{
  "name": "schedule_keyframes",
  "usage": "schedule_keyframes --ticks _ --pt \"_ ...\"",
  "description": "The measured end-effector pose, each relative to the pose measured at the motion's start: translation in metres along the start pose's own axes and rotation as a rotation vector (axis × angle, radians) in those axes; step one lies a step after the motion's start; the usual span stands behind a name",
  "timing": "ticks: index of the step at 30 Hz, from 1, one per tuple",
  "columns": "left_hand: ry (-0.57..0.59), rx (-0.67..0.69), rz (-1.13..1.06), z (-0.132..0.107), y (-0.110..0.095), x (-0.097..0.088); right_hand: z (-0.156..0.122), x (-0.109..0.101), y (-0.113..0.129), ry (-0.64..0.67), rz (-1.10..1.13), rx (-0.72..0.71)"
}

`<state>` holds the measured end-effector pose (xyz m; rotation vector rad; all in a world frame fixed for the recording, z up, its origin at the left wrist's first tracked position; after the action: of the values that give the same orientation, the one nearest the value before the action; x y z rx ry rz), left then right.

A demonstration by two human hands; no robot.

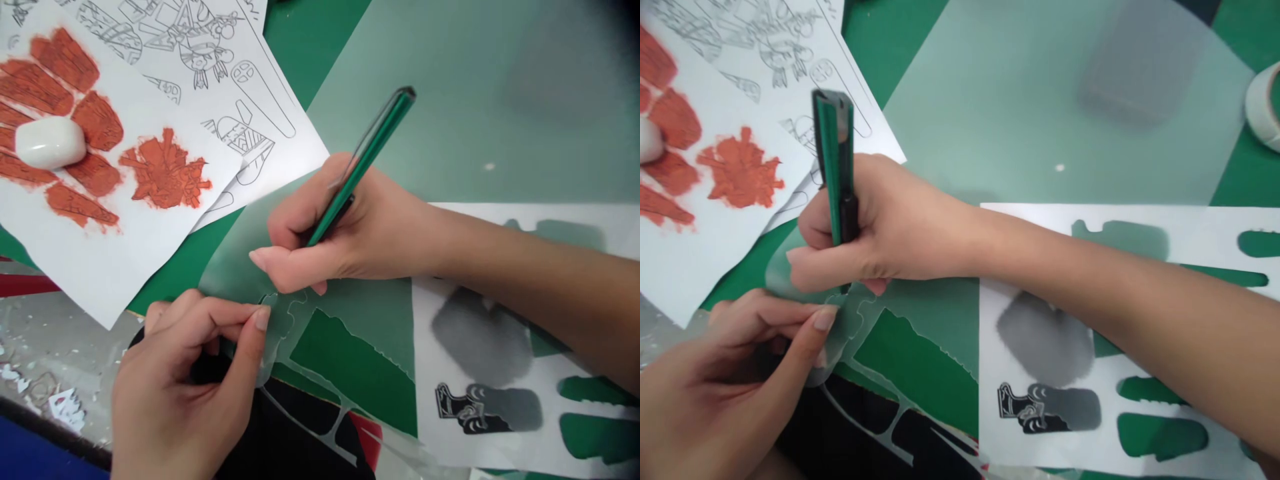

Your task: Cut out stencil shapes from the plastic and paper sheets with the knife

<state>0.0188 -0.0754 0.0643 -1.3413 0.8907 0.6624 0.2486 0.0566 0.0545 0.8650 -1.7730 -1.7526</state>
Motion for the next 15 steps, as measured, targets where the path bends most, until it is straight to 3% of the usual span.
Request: schedule_keyframes --ticks 15 --pt "-0.058 -0.044 -0.035 -0.0013 -0.007 0.0042 0.0027 0.0027 -0.0004 -0.019 0.053 0.018"
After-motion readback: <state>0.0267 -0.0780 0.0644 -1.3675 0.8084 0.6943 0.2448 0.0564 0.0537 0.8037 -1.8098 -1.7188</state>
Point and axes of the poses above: each hand's wrist, its own z-axis towards the middle knuckle, its own x-axis out of the palm, y = z × x, the point moved 1 cm from there along z, towards the middle knuckle, and after that the axes turned 4 degrees about x, right-handed, at the moved point
